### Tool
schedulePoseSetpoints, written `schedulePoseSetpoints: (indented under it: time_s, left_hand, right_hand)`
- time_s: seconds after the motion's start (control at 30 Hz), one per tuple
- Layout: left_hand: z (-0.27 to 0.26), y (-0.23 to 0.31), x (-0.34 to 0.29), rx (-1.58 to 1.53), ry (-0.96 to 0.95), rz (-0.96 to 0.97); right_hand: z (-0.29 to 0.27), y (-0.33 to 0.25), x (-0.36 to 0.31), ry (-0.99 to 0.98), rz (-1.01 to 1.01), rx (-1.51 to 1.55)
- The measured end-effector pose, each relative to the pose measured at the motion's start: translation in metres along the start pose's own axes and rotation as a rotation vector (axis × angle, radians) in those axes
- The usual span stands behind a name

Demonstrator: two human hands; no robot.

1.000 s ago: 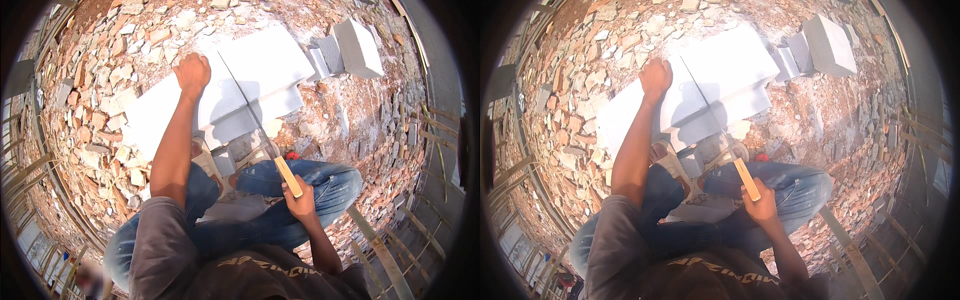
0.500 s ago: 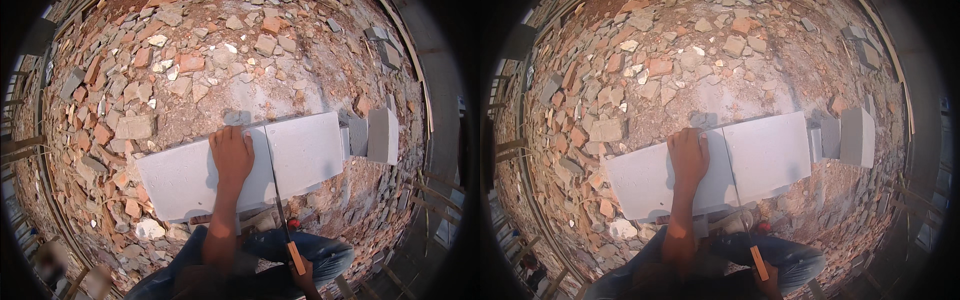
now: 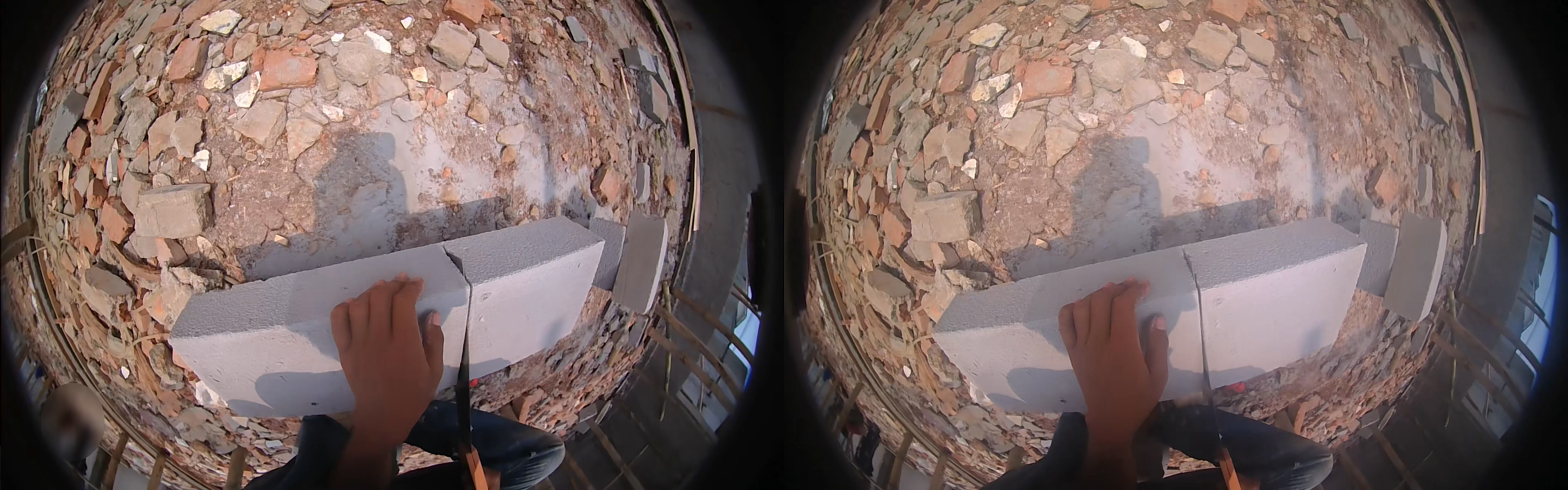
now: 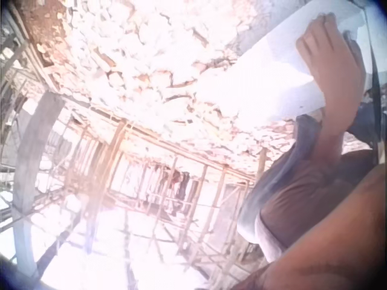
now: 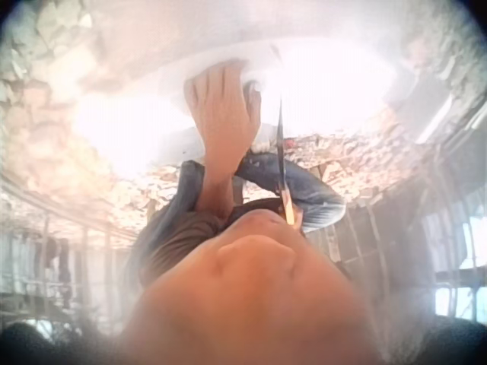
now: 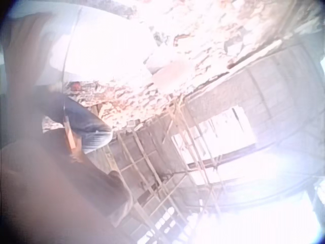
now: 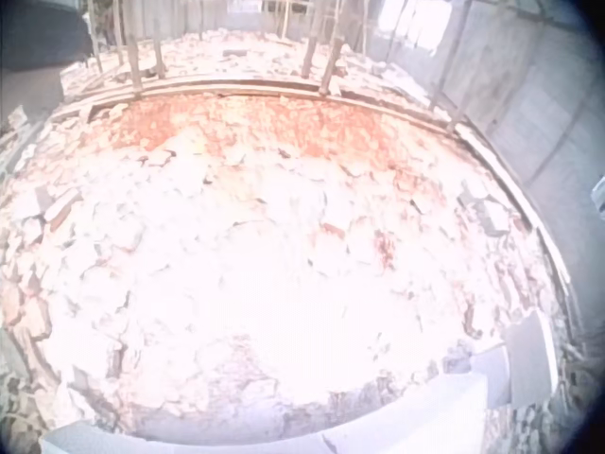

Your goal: The person measures a white rectangular tile with a tape measure, marks a line, and uses a hand saw to cut the tile into two pieces. The person then picks up one of the cut pieces.

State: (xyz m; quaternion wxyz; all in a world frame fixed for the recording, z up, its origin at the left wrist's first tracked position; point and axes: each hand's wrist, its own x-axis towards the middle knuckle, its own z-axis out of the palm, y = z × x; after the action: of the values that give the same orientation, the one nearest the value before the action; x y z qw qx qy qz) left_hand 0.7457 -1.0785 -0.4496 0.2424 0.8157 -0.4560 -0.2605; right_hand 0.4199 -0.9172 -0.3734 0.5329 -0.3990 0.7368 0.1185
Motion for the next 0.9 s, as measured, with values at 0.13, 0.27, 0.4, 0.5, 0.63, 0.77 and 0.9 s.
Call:
schedulePoseSetpoints:
  time_s: [0.13,0.27,0.4,0.5,0.63,0.77,0.9]
  left_hand:
    - [-0.004,0.002,-0.001,0.007,-0.034,-0.007]
    - [0.006,-0.004,0.002,0.017,0.043,0.044]
    - [0.037,-0.024,0.018,0.084,0.164,0.070]
    - [0.050,-0.027,0.023,0.185,0.238,0.071]
    - [0.055,-0.034,0.030,0.267,0.331,0.139]
    - [0.073,-0.046,0.049,0.321,0.441,0.215]
    - [0.066,-0.046,0.057,0.452,0.253,0.068]
  right_hand:
    - [0.001,-0.007,-0.001,0.002,0.029,0.008]
    - [0.006,-0.006,-0.004,0.023,0.011,0.023]
    - [0.008,0.005,-0.011,0.048,-0.070,0.042]
    - [0.010,0.013,-0.020,0.098,-0.237,0.053]
    - [0.011,0.024,-0.005,0.222,-0.568,-0.082]
    - [0.047,-0.044,0.040,0.265,-0.621,0.112]
    - [0.060,-0.072,0.079,0.256,-0.645,0.098]
